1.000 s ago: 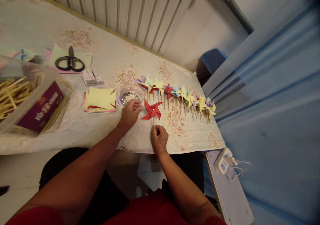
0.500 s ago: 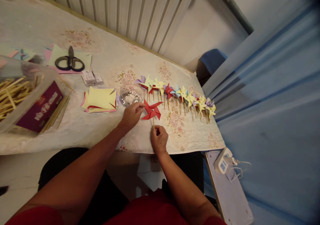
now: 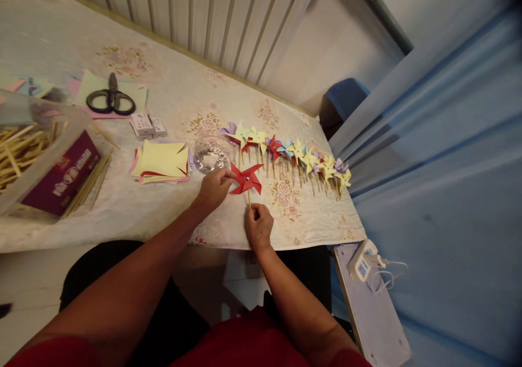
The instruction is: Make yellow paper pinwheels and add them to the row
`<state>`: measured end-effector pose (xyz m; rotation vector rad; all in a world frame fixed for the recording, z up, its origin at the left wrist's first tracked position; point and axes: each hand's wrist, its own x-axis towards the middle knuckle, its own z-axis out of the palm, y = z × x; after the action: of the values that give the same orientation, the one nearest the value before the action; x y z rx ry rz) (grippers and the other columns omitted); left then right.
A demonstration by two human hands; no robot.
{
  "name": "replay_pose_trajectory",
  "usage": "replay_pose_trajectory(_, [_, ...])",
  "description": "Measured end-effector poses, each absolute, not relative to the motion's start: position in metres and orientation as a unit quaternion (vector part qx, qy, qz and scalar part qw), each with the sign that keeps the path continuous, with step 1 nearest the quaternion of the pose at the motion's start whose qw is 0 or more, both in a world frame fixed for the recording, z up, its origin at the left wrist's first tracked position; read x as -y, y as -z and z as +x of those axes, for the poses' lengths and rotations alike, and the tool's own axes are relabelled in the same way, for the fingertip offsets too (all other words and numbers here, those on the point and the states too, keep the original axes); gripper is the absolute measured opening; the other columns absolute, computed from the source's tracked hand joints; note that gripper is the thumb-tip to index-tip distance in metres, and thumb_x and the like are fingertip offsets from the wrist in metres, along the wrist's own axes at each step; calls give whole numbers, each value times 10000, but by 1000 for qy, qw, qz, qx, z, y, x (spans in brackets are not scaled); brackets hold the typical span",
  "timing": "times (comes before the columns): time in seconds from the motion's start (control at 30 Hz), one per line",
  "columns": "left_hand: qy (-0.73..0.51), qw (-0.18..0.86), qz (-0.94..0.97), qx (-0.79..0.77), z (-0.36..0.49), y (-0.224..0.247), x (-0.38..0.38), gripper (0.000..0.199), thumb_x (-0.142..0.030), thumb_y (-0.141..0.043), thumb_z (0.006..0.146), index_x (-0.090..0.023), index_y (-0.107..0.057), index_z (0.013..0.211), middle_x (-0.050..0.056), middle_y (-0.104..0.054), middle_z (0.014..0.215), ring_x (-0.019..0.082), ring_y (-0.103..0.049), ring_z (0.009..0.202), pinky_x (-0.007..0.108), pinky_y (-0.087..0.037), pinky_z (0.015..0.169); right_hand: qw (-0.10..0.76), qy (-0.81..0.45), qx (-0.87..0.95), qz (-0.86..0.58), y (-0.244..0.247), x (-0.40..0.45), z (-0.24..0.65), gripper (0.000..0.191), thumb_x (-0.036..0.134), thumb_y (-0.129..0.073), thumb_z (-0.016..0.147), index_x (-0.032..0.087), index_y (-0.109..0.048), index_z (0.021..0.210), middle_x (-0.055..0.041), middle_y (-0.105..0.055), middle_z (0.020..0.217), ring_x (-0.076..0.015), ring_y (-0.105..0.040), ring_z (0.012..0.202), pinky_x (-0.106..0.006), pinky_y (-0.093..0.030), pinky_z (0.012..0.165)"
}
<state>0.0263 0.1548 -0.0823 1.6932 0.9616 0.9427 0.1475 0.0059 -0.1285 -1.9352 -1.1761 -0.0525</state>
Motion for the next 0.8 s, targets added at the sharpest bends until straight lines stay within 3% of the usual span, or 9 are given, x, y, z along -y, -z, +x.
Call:
replay_pose_trajectory(0.47, [-367,577,634,-361,30,91,-157,199,-308,-638,728,-198,-689,886,28,-745,847,199,-695,819,335,-545,796,422,17,470,-775,129,-6,148,180,261,-527,882,186,-663,793,10,-567,687,-139,-518,633,-262,-401,643])
replay_pose_trajectory(0.8, [-361,569,656,-341,28,94,-155,185,-305,-635,736,-195,-683,878,38,-759,891,198,-699,840,366,-549,845,414,23,472,-778,128,-6,148,184,245,-515,880,190,-656,776,13,-557,681,-139,-506,631,-265,-395,644])
